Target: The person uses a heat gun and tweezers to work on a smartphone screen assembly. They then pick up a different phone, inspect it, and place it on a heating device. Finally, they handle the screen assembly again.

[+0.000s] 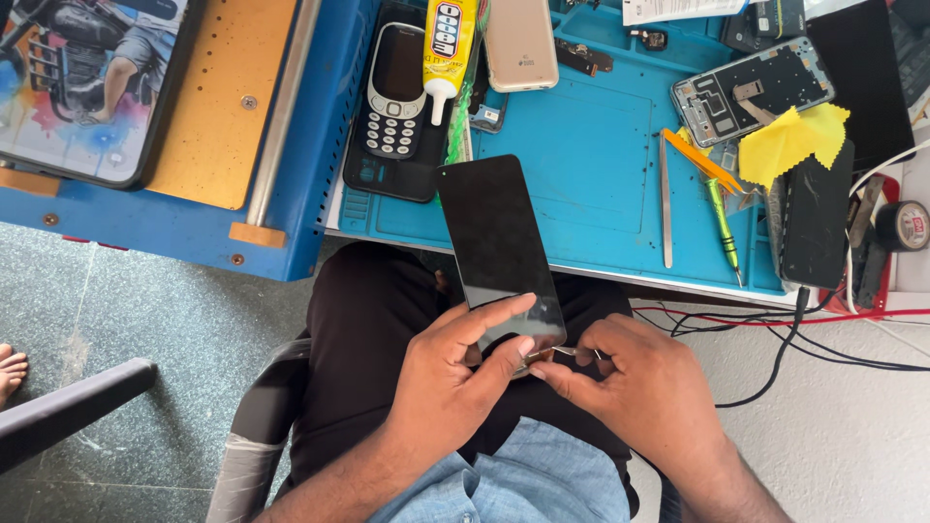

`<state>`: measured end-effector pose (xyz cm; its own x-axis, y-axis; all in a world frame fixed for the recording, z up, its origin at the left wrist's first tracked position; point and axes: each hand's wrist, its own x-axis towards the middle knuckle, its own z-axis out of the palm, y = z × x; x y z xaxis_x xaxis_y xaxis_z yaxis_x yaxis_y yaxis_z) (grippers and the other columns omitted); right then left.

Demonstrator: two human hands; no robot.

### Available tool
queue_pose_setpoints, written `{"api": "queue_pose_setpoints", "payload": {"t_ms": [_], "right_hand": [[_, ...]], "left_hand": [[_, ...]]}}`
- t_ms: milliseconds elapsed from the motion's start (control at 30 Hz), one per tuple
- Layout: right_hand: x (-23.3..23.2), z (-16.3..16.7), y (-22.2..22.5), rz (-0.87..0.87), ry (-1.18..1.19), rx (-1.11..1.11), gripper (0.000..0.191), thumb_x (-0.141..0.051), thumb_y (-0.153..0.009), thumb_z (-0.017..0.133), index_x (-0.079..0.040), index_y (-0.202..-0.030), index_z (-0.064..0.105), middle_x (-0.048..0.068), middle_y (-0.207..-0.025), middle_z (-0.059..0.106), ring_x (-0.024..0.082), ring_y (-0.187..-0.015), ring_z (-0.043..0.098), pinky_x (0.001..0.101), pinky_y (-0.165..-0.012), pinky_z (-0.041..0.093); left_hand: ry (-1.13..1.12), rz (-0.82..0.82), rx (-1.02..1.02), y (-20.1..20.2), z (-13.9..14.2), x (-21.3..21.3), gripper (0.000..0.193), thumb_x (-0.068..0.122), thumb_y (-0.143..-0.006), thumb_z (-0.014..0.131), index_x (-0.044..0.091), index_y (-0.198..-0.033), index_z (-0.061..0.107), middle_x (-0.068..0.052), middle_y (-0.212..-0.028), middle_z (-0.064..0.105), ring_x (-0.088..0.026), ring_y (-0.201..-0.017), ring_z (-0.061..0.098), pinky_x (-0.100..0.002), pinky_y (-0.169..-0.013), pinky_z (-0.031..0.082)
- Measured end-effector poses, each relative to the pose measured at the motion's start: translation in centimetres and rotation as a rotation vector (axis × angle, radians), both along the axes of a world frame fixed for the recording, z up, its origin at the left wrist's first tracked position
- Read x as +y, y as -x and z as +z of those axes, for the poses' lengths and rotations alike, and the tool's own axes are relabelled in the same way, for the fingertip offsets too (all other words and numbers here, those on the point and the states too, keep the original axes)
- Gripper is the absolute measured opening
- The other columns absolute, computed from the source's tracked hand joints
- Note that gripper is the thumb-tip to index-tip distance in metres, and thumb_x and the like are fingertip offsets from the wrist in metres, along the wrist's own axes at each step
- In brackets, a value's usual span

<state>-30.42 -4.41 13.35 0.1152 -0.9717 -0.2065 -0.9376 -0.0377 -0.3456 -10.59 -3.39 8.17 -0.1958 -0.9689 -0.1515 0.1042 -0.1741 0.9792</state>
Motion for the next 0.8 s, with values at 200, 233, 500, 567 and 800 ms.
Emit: {"api": "queue_pose_setpoints", "payload": {"t_ms": [200, 233, 500, 567, 800], "right_hand": [[0.2, 2.2, 1.6, 0.107, 0.051, -0.195, 0.041, -0.04, -0.075, 0.082, -0.005, -0.095, 0.073, 0.007, -0.081, 0.066, 0.021, -0.068, 0.065, 0.034, -0.058, 0.052], [0.4, 2.7, 2.0, 0.162, 0.101, -0.257, 0.036, -0.034, -0.081, 0.077, -0.004, -0.102, 0.073, 0.007, -0.088, 0.068, 0.02, -0.074, 0.067, 0.0328, -0.061, 0.053], [1.1, 2.1, 1.0, 0.288, 0.397, -0.237, 0.028, -0.01, -0.083, 0.077, -0.005, -0.111, 0.074, 0.008, -0.1, 0.067, 0.023, -0.085, 0.068, 0.0338, -0.072, 0.055], [1.0, 2.2, 0.6, 0.348, 0.415, -0.224, 0.026, -0.008, -0.081, 0.078, -0.006, -0.107, 0.074, 0.006, -0.099, 0.068, 0.023, -0.084, 0.067, 0.0349, -0.071, 0.055], [0.4, 2.9, -0.4, 0.465, 0.454, -0.135, 0.027, -0.003, -0.074, 0.077, -0.006, -0.101, 0.076, 0.005, -0.097, 0.069, 0.021, -0.079, 0.066, 0.0353, -0.066, 0.052]], "left_hand": [[0.176, 0.014, 0.016, -0.3, 0.0, -0.1, 0.03, 0.009, -0.098, 0.069, 0.007, -0.128, 0.069, -0.009, -0.117, 0.075, -0.014, -0.105, 0.075, -0.025, -0.084, 0.063], [0.191, 0.016, 0.007, -0.4, 0.1, -0.1, 0.029, 0.009, -0.099, 0.068, 0.007, -0.128, 0.069, -0.009, -0.117, 0.075, -0.015, -0.108, 0.075, -0.027, -0.089, 0.063], [0.217, 0.0, -0.032, -0.5, 0.4, 0.1, 0.033, 0.012, -0.109, 0.052, 0.006, -0.139, 0.063, -0.01, -0.117, 0.074, -0.015, -0.101, 0.07, -0.027, -0.087, 0.057], [0.18, -0.01, -0.032, -0.4, 0.4, 0.3, 0.035, 0.012, -0.11, 0.052, 0.007, -0.143, 0.061, -0.011, -0.116, 0.074, -0.015, -0.097, 0.068, -0.027, -0.085, 0.056], [0.162, -0.007, 0.011, -0.2, 0.4, 0.5, 0.036, 0.012, -0.107, 0.054, 0.006, -0.142, 0.059, -0.009, -0.119, 0.075, -0.011, -0.093, 0.07, -0.025, -0.081, 0.057]]}}
